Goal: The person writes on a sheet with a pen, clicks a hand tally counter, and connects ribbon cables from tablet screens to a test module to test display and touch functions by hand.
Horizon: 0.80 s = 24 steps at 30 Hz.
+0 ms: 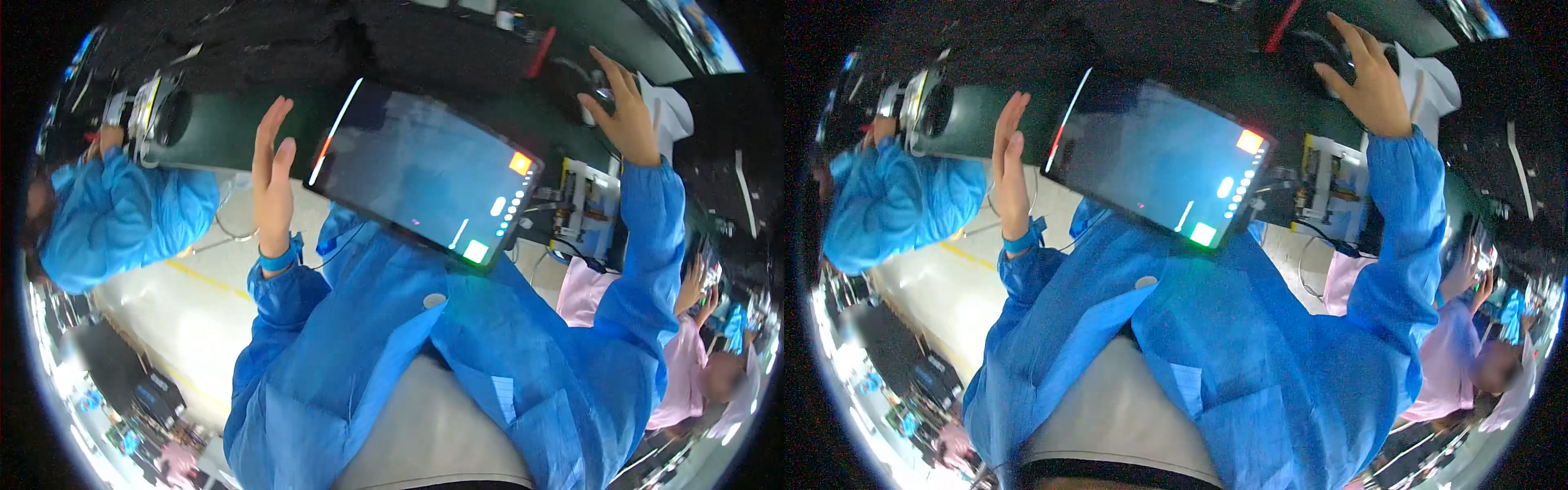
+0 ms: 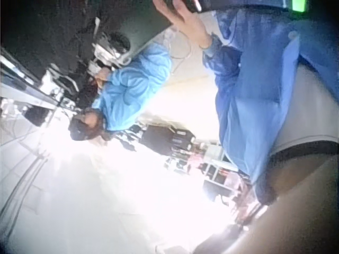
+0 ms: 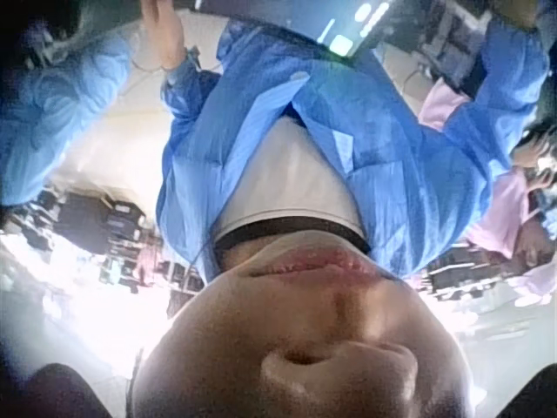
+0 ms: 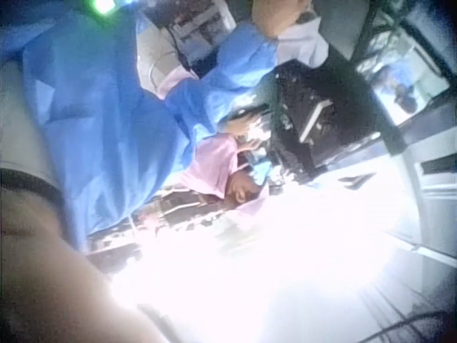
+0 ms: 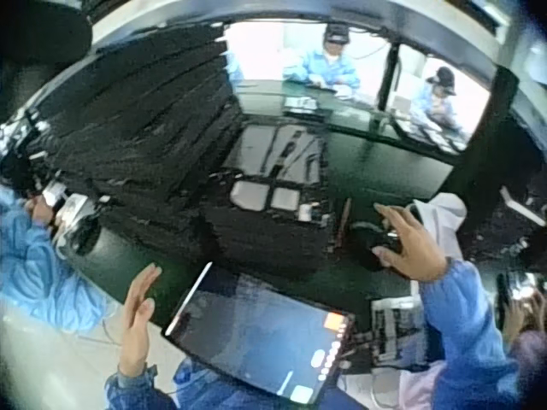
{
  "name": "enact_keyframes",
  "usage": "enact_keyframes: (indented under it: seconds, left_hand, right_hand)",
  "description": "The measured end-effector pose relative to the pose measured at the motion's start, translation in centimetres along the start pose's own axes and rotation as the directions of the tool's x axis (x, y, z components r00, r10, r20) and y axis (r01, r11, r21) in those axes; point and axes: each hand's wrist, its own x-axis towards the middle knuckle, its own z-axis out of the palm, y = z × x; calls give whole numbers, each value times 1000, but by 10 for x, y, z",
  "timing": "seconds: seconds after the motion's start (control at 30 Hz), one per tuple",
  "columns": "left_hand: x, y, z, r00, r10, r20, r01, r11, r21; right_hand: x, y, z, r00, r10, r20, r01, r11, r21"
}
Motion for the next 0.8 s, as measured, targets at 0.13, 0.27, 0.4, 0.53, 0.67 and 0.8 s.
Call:
enact_keyframes:
  seconds: [0.13,0.27,0.4,0.53,0.67,0.8]
  left_hand:
    - [-28,-20,-18,996,-33,-89,38,998,59]
    - [-45,-27,-28,982,-95,-164,103,994,40]
    - [-48,-30,-31,977,-94,-190,105,993,52]
    - [-48,-30,-30,981,-90,-170,111,987,120]
    - [-48,-27,-27,984,-78,-162,104,982,158]
    - [-50,-9,-19,985,-5,-172,42,976,214]
  right_hand:
    - [-2,25,36,985,-71,158,84,994,-75]
    - [1,38,34,990,20,139,-7,995,-95]
    - [6,53,36,973,55,225,-76,993,86]
    - [0,42,38,984,-32,174,18,996,84]
    - [-3,48,42,981,75,176,-84,996,40]
    - [-6,55,41,952,144,270,-200,960,193]
